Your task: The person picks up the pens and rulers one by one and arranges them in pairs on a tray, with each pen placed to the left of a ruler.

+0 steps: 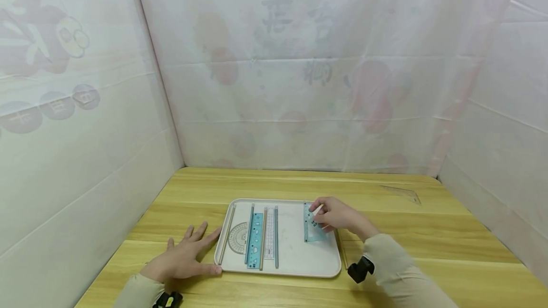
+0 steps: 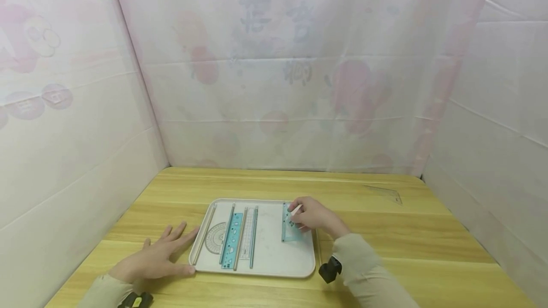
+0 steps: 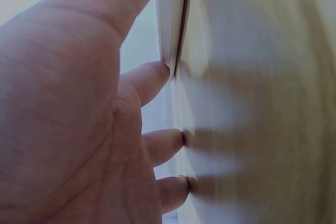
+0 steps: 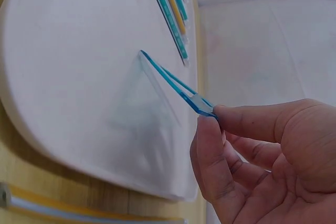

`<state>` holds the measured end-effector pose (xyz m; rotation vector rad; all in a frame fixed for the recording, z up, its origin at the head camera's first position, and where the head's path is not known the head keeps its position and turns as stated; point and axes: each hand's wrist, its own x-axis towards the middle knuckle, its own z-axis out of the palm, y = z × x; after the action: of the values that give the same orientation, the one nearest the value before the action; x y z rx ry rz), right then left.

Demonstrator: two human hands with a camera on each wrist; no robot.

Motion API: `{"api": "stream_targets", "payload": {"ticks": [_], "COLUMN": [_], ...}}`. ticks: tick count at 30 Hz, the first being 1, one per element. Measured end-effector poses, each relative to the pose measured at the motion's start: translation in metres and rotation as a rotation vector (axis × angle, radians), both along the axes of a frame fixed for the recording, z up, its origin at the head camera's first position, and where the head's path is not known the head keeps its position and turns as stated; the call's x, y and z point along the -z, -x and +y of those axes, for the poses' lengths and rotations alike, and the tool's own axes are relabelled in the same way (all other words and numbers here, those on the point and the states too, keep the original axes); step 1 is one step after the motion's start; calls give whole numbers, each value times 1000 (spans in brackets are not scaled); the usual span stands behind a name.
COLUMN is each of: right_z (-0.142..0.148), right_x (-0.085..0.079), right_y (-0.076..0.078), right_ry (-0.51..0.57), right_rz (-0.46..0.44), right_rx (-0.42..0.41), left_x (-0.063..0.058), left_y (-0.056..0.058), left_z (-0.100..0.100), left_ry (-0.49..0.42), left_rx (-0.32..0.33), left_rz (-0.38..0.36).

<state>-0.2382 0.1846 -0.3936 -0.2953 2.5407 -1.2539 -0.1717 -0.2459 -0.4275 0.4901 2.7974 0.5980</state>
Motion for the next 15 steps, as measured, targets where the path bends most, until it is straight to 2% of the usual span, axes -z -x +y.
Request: {"api": "stream_targets", "payload": {"ticks": [15], "right_z": [-32], "right_x": [7], "right_y": [0], "right_ry": [-42], "right_rz": [-18], "right_rx": [13], "left_x": [2], "left_y": [2], "left_z": [0], "left_ry": [13], "left_rx": [-8], "left_rz": [-6]}}
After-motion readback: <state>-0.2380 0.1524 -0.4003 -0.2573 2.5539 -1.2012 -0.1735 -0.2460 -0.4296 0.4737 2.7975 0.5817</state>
